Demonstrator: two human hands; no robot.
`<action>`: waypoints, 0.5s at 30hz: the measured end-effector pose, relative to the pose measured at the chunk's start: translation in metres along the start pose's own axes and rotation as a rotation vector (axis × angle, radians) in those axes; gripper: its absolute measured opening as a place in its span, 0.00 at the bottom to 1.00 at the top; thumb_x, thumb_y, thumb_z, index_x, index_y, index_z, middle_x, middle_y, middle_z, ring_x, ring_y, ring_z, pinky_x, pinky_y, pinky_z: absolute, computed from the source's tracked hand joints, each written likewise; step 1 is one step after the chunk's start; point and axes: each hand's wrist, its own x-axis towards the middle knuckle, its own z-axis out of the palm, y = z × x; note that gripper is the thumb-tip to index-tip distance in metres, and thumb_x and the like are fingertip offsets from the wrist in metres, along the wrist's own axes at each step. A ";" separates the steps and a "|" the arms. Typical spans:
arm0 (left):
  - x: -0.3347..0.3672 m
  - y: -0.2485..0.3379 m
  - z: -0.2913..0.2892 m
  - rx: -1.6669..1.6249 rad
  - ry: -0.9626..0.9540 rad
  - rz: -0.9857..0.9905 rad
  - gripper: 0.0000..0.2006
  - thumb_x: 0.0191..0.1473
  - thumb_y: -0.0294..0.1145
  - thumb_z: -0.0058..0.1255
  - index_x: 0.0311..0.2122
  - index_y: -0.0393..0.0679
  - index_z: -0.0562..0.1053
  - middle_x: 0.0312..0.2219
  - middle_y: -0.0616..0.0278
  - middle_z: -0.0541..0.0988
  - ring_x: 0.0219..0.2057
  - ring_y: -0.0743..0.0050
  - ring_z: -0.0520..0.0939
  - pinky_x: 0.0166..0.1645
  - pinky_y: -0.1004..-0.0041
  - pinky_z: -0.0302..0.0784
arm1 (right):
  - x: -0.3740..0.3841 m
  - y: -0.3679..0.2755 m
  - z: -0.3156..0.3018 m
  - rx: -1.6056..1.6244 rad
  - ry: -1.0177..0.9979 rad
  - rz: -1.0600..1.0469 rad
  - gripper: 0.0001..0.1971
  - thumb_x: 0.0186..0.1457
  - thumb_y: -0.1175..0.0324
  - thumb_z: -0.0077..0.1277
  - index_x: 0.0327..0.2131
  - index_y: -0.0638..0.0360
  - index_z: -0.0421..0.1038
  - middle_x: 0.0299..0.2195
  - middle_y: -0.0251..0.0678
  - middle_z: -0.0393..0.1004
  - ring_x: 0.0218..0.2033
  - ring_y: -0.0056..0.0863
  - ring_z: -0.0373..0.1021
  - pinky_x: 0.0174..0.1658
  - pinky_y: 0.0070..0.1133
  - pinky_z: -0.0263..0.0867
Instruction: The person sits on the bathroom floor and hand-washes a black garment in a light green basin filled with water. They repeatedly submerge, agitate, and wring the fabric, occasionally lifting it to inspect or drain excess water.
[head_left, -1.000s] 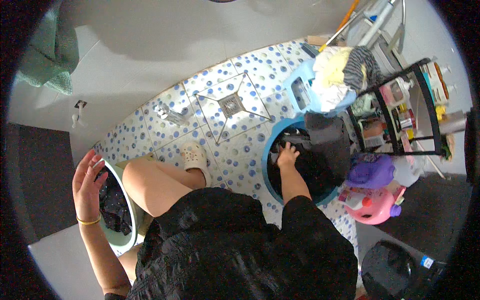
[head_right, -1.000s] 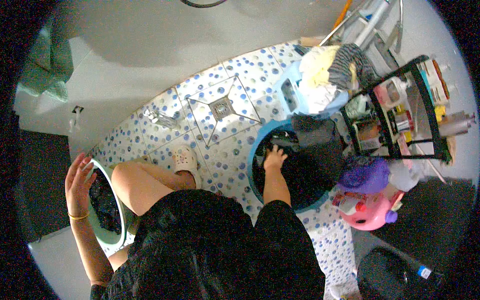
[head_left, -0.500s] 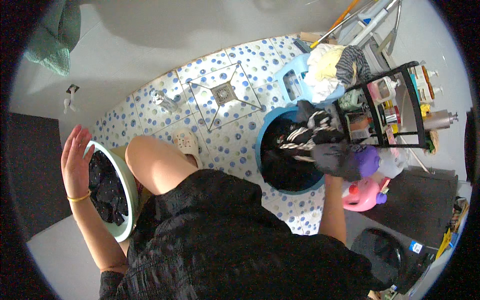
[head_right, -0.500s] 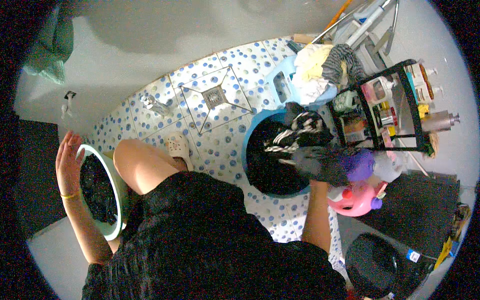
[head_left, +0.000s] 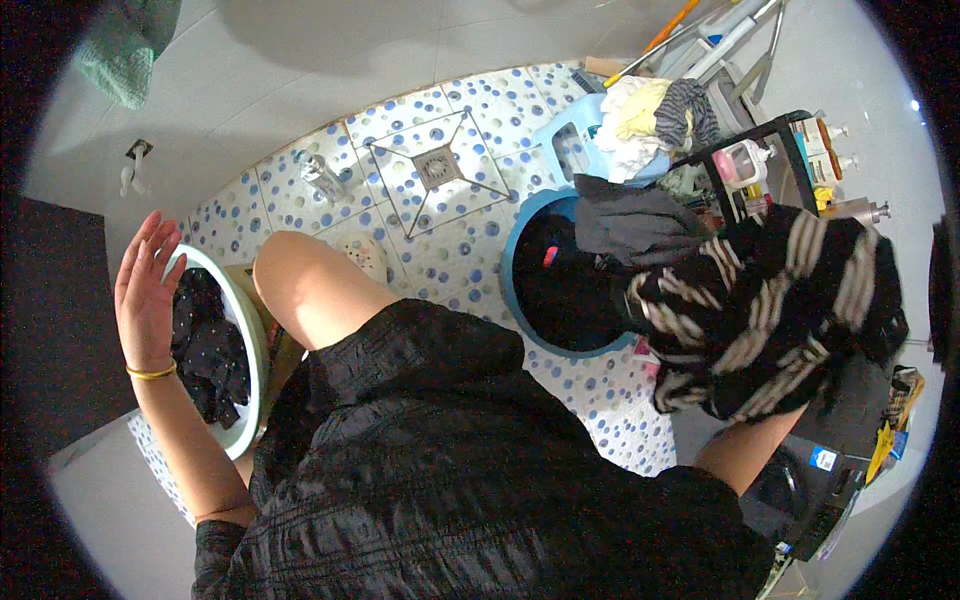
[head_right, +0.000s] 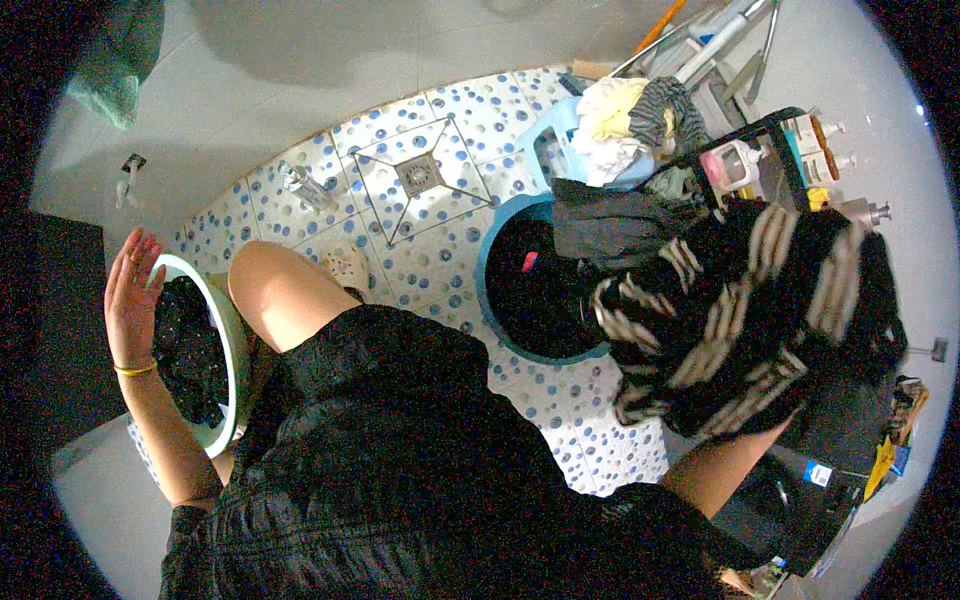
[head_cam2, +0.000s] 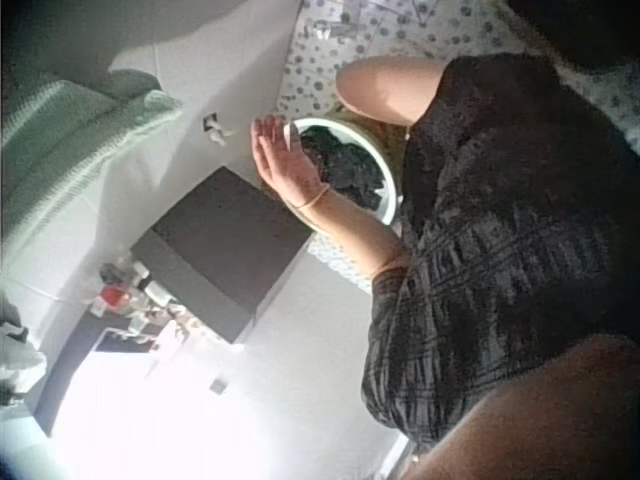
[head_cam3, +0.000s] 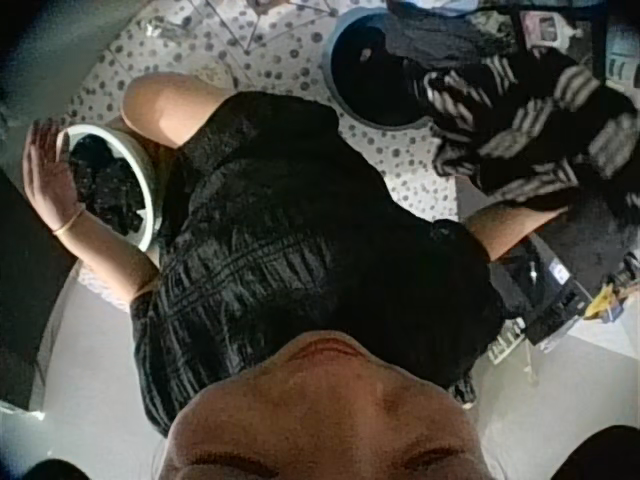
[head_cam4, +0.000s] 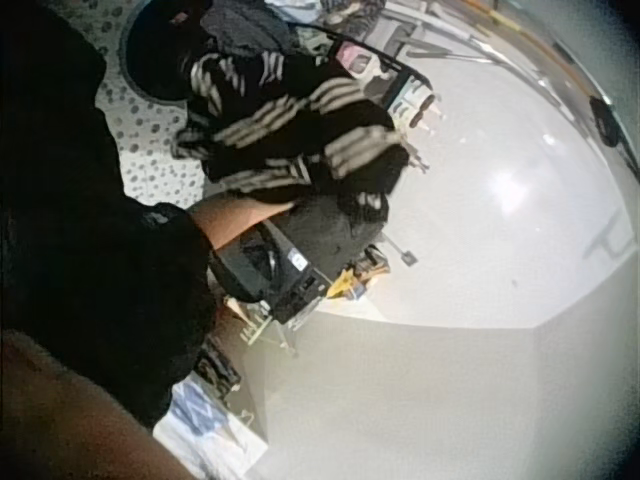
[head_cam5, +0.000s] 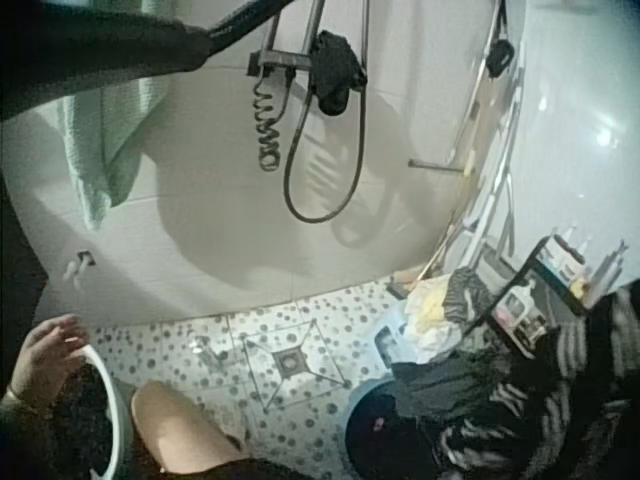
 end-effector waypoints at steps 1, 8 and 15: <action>-0.001 0.000 -0.002 -0.014 -0.007 -0.001 0.19 0.54 0.35 0.37 0.49 0.37 0.61 0.45 0.56 0.68 0.46 0.71 0.69 0.47 0.74 0.65 | -0.002 0.005 -0.008 -0.010 0.013 0.012 0.29 0.37 0.67 0.56 0.46 0.64 0.58 0.50 0.45 0.56 0.51 0.39 0.54 0.53 0.29 0.50; -0.012 -0.005 -0.021 -0.010 0.027 -0.033 0.19 0.54 0.35 0.37 0.50 0.37 0.60 0.45 0.57 0.67 0.46 0.70 0.68 0.48 0.74 0.64 | -0.002 0.024 -0.051 -0.066 0.084 0.037 0.30 0.37 0.67 0.56 0.46 0.64 0.58 0.51 0.45 0.55 0.52 0.39 0.54 0.54 0.29 0.49; -0.013 0.006 -0.017 -0.027 0.091 -0.007 0.19 0.55 0.35 0.37 0.50 0.37 0.60 0.45 0.57 0.67 0.47 0.69 0.68 0.49 0.72 0.63 | 0.023 0.020 -0.046 -0.143 0.096 0.003 0.31 0.37 0.67 0.56 0.47 0.65 0.57 0.52 0.46 0.54 0.52 0.39 0.53 0.54 0.29 0.49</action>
